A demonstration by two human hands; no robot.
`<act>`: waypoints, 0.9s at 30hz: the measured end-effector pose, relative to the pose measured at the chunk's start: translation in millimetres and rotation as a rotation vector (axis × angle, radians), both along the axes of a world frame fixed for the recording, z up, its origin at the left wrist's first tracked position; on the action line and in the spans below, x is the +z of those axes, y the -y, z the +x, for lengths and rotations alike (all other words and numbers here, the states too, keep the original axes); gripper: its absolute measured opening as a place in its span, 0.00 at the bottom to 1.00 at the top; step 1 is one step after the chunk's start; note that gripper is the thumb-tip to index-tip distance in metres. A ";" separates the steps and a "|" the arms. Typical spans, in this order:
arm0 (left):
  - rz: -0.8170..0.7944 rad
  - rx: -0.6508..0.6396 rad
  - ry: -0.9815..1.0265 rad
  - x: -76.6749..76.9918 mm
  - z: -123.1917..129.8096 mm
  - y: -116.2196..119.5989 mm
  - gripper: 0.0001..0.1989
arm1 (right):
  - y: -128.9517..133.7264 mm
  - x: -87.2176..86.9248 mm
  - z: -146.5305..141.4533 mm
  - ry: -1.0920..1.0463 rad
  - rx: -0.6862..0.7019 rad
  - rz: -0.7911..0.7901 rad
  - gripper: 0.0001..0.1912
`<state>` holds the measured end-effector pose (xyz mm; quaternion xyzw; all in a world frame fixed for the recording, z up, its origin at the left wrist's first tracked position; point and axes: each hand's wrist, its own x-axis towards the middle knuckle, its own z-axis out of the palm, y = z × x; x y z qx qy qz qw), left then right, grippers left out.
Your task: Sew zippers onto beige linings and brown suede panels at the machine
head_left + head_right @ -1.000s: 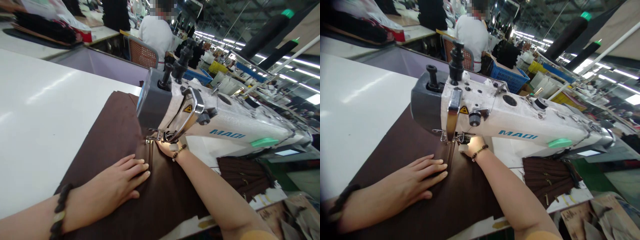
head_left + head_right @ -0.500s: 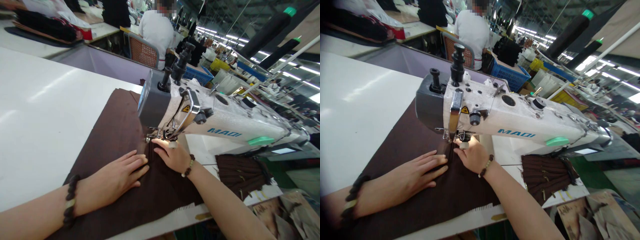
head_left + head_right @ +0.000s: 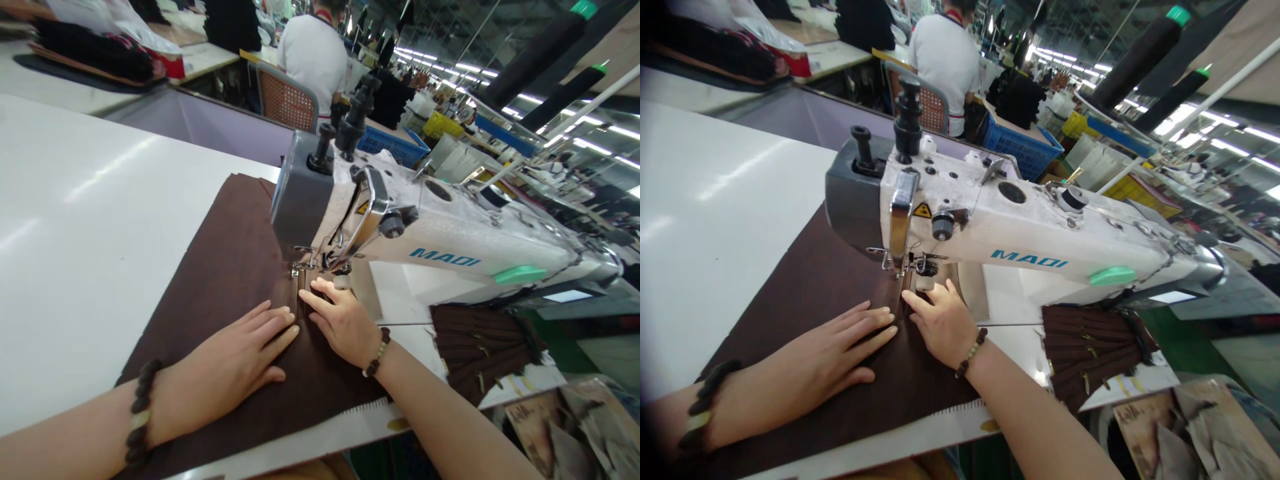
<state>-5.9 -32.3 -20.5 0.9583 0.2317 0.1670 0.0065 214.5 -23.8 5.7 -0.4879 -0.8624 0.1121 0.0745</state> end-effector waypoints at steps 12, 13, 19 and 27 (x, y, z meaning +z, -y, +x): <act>-0.010 0.013 0.024 0.8 1.1 0.9 0.20 | -0.1 -2.5 1.6 -0.013 0.009 0.012 0.21; -0.020 0.023 0.021 1.4 1.6 0.8 0.20 | -0.1 -3.2 1.8 -0.016 0.009 0.014 0.21; -0.019 0.023 0.011 1.6 3.1 0.0 0.20 | 0.2 -5.2 2.9 -0.024 0.009 0.020 0.21; -0.052 0.018 -0.060 5.8 2.0 -2.1 0.23 | -2.1 -5.1 2.6 -0.029 0.003 0.012 0.21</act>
